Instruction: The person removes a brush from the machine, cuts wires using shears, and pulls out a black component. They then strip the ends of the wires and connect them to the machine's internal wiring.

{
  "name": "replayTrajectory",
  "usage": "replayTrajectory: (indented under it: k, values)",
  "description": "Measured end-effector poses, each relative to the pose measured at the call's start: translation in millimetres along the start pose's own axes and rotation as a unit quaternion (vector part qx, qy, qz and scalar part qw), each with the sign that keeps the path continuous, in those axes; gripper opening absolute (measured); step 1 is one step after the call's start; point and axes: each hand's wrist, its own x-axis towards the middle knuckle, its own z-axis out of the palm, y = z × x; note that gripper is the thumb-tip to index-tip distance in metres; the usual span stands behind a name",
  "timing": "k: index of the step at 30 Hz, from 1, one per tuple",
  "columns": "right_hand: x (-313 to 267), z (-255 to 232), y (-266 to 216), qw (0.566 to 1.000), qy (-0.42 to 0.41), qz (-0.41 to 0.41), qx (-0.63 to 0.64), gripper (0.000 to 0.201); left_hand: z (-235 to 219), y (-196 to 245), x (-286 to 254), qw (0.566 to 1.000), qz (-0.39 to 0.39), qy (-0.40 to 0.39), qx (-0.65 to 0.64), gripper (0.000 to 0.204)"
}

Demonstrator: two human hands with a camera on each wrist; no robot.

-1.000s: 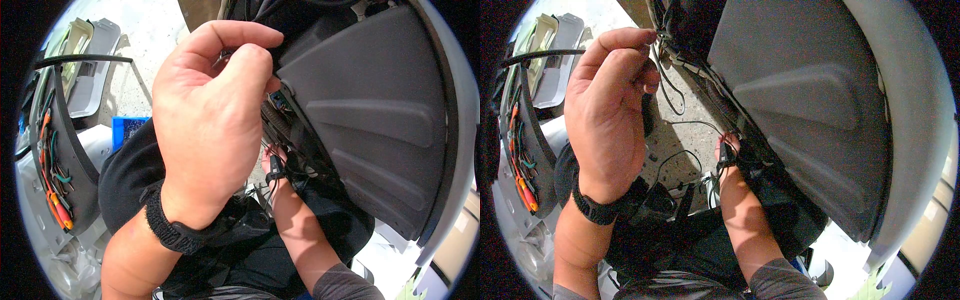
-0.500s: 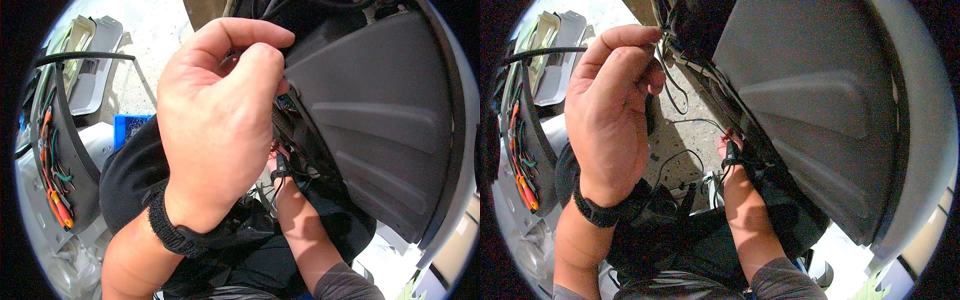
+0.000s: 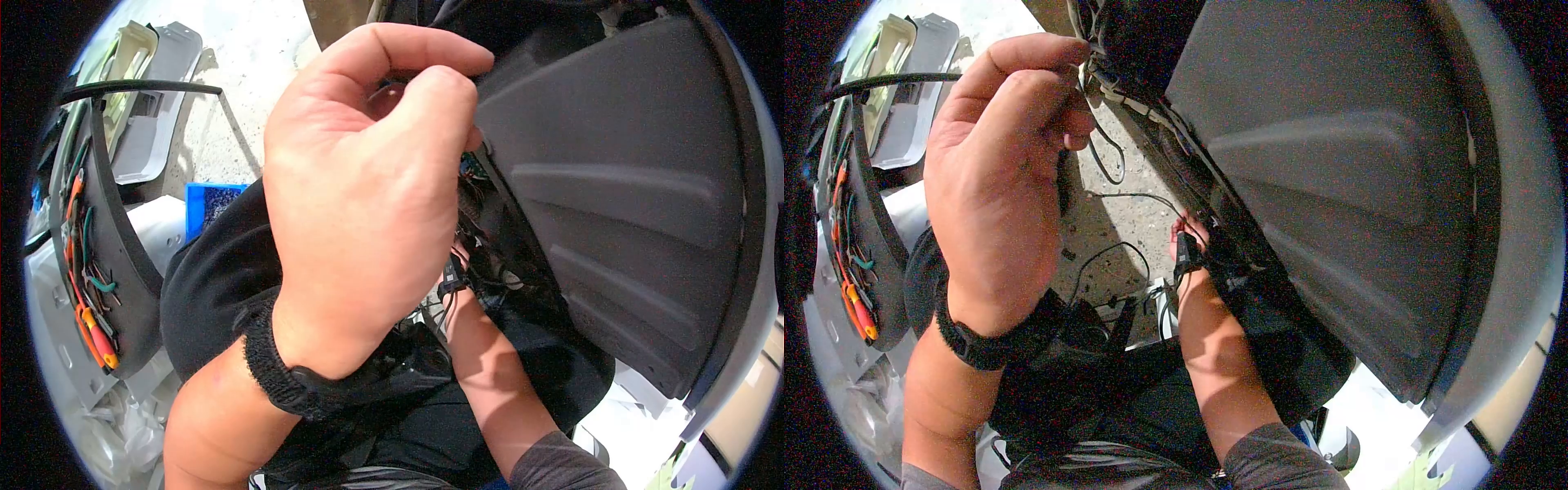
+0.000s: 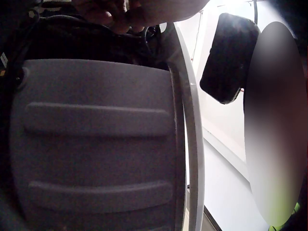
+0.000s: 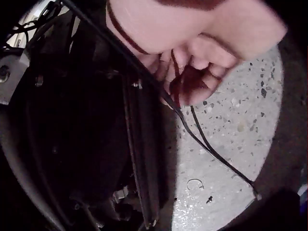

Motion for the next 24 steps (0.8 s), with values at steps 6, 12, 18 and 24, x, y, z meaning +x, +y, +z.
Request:
replayTrajectory:
  k: [6, 12, 18, 24]
  values:
    - [-4.9, 8.5, -1.4, 0.981, -0.192, 0.018, 0.034, 0.021, -1.2, 3.2, -0.9, 1.000, -0.004, -0.007, 0.014, 0.015]
    - [9.7, 7.7, -6.6, 0.990, -0.113, -0.002, 0.079, 0.017, -0.1, 6.9, -3.0, 0.990, 0.053, -0.068, -0.109, 0.015]
    - [-16.2, 31.3, 2.8, 0.992, -0.091, -0.050, 0.069, 0.012, 3.4, 4.4, -3.4, 0.989, 0.064, -0.071, -0.112, 0.015]
    - [26.5, -10.4, -1.4, 0.986, -0.067, -0.129, -0.084, 0.011, 4.0, 7.4, -5.2, 0.990, 0.051, -0.069, -0.116, 0.015]
